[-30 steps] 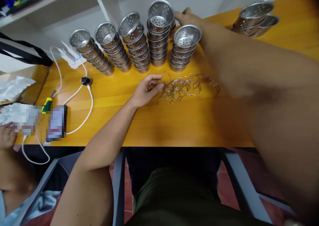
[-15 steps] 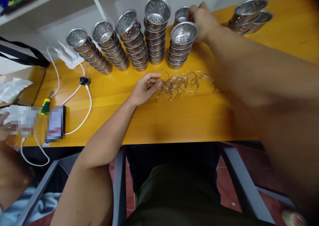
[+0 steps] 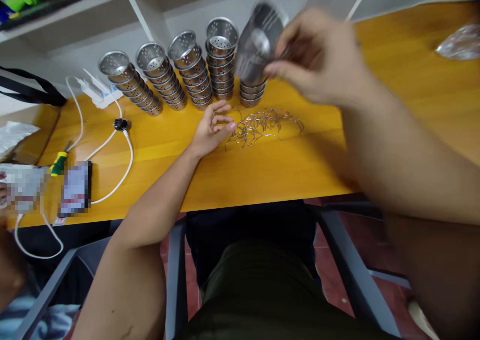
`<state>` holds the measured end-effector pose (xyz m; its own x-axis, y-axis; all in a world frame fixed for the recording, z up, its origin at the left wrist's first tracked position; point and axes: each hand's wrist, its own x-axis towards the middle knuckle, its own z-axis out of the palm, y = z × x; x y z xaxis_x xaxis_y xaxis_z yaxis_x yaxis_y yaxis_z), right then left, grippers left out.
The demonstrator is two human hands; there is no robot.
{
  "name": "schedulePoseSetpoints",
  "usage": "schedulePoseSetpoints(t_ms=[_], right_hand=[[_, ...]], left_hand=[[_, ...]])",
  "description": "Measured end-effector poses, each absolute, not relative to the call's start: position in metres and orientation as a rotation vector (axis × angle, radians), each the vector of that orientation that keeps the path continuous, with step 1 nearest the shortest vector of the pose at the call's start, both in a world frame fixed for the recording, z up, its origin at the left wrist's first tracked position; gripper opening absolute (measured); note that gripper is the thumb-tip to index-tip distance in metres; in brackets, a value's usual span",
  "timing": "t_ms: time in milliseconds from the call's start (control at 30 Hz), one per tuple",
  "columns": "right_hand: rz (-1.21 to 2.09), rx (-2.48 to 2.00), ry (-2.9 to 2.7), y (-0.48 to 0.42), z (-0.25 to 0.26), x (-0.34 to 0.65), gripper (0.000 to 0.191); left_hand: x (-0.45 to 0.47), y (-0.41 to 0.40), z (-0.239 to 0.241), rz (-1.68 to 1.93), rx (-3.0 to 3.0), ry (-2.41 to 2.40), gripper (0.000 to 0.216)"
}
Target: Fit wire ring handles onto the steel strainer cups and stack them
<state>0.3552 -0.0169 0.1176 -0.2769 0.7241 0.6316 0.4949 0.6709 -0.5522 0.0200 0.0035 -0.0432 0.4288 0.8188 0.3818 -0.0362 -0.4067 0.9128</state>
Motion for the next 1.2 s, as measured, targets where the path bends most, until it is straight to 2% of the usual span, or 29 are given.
schedulePoseSetpoints(t_ms=[100,200,300,567,733,867,933,1033,1100,1200], right_hand=[[0.375,-0.837,-2.114,-0.035,0.079,0.322,0.048],[0.458,-0.811,-2.193,-0.034,0.043,0.3,0.035],[0.48,-0.735,-2.178,-0.028,0.022,0.292,0.036],[0.598,-0.687,-2.101,-0.027,0.018,0.308,0.05],[0.608,-0.635,-2.148,-0.032,0.017,0.309,0.036],[0.705,-0.581,-2.072,-0.034,0.009,0.3,0.034],[0.816,-0.599,-1.987,-0.032,0.004,0.295,0.038],[0.902,-0.634,-1.842,-0.027,0.0,0.288,0.057],[0.87,-0.663,-1.762,-0.025,0.001,0.285,0.069],[0.723,-0.728,-1.706,-0.029,0.008,0.284,0.074]], left_hand=[[0.02,0.01,-0.049,1.176,1.801,0.609,0.117],[0.017,0.023,-0.057,1.261,1.918,0.525,0.116],[0.012,0.039,-0.063,1.286,2.068,0.479,0.12],[0.007,0.041,-0.054,1.278,2.223,0.448,0.121],[0.008,0.03,-0.037,1.303,2.266,0.472,0.112],[0.005,0.029,-0.031,1.318,2.286,0.53,0.112],[0.003,0.029,-0.032,1.302,2.285,0.584,0.113],[0.002,0.03,-0.034,1.286,2.303,0.615,0.115],[0.002,0.03,-0.033,1.283,2.32,0.605,0.113],[0.004,0.028,-0.03,1.268,2.334,0.582,0.113]])
